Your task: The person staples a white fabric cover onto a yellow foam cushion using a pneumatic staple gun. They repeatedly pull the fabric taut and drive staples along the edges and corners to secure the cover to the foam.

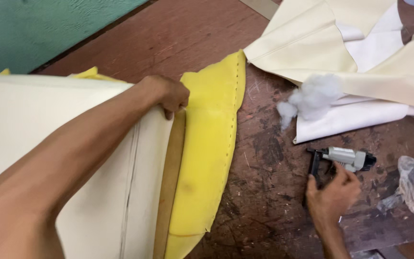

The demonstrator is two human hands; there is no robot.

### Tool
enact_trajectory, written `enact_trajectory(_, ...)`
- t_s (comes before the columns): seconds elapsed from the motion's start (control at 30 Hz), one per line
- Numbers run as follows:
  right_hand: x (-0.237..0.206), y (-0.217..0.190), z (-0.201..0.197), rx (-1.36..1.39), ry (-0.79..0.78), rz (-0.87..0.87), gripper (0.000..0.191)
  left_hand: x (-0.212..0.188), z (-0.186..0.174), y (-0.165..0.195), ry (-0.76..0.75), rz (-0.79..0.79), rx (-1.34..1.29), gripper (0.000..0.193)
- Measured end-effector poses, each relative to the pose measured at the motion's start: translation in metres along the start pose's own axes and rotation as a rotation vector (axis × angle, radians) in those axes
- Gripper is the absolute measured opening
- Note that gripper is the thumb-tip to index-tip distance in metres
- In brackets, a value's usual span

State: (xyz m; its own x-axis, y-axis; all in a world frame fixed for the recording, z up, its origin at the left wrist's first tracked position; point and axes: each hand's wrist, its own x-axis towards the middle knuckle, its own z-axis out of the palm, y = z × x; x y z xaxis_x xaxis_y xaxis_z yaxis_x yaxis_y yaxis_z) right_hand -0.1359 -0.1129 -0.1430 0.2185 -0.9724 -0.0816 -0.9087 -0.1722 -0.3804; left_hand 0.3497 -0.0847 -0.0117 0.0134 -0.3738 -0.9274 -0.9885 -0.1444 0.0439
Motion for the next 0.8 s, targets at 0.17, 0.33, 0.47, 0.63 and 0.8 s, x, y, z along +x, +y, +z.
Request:
enact_trajectory(0.17,-0.002,0.038,0.007,-0.03,0.048,-0.113,0.088,-0.01,0.011,0.028,0.054,0.044,0.037,0.014)
enact_trajectory(0.33,-0.006,0.027,0.007,0.115,-0.116,-0.023,0.094,0.0,0.031,0.076,0.005,0.21,0.165,0.017)
enact_trajectory(0.47,-0.011,0.001,0.008,0.029,-0.059,-0.04,0.101,0.01,0.034,0.096,-0.094,0.228,0.246,0.028)
enact_trajectory(0.63,0.001,-0.009,0.004,0.237,-0.136,0.195,0.104,0.013,0.028,0.096,-0.104,0.19,0.238,0.043)
enact_trajectory(0.8,0.004,0.02,-0.001,0.374,-0.223,0.369,0.101,0.016,0.033,0.09,-0.118,0.16,0.186,0.05)
